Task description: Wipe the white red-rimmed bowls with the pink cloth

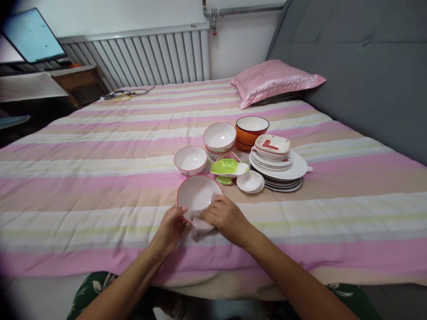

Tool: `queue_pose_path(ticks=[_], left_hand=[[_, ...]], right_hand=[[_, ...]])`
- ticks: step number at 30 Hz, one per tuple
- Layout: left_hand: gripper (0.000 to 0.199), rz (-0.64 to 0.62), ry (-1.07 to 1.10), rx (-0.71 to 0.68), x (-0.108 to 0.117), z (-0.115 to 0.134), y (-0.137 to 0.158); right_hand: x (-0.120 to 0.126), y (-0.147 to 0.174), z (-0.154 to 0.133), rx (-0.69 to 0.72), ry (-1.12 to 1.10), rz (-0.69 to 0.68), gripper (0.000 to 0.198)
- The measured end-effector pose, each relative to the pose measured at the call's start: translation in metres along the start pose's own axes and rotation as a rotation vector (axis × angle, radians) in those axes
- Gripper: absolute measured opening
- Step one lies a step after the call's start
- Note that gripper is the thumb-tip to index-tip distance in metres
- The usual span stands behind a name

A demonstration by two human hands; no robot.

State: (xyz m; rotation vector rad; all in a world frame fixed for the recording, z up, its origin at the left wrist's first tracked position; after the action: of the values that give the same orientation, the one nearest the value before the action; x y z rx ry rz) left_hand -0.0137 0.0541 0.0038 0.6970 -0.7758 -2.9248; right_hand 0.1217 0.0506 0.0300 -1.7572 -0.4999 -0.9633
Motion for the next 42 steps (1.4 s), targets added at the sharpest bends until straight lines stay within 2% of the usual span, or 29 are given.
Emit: queue_pose_path(ticks=[4,7,13,15,19,21,24,28,32,36,42], left_hand=[[0.026,-0.011,-0.038,-0.024,0.001,0.007,0.001],[0.033,-0.079,-0.081,-0.051,-0.001,0.012,0.001],[0.073,-0.152,-0.132,-0.226,-0.012,0.005,0.010],[0.067,-0.151,-0.116,-0.215,-0.015,-0.002,0.014],[0.035,-0.063,-0.041,-0.084,-0.011,-0.012,0.013],[0.029,-0.011,-0.027,-0.053,-0.005,-0.012,0.010],[0.024,0.000,-0.013,-0.045,0.000,-0.010,0.005],[0.024,-0.065,0.034,-0.053,0.000,-0.002,0.001],[0.035,-0.168,-0.002,-0.050,-0.005,0.011,0.002],[0.045,-0.189,-0.048,-0.052,-0.005,0.020,0.005],[0.043,-0.205,-0.010,-0.090,-0.011,0.010,0.009]], right_hand=[[0.004,0.001,0.002,0.023,0.050,-0.016,0.020],[0.007,0.000,-0.006,0.049,0.095,0.029,0.022],[0.019,-0.009,-0.031,-0.024,0.063,0.174,0.034],[0.018,-0.010,-0.037,-0.077,0.064,0.199,0.036],[0.005,-0.007,-0.043,-0.102,0.068,0.150,0.036],[-0.001,-0.005,-0.043,-0.091,0.040,0.125,0.035],[-0.006,-0.005,-0.039,-0.082,0.015,0.097,0.034],[-0.004,-0.006,-0.029,-0.047,0.028,0.069,0.028],[0.000,-0.006,-0.020,0.003,0.082,0.052,0.024],[0.001,-0.004,-0.015,0.038,0.134,0.036,0.023],[0.007,-0.007,-0.026,0.061,0.122,0.119,0.027]])
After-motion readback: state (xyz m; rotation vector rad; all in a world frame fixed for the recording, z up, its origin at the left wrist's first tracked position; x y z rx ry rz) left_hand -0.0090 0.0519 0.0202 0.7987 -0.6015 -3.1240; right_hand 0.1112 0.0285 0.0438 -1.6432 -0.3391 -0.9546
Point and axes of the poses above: each hand's wrist, its own y-axis away from the middle knuckle, its own x-axis out of the back of the hand, z = x × y, the point moved 6 cm from there along -y, towards the middle knuckle, and after that the axes turned 7 degrees about x, right-handed, at the moved point
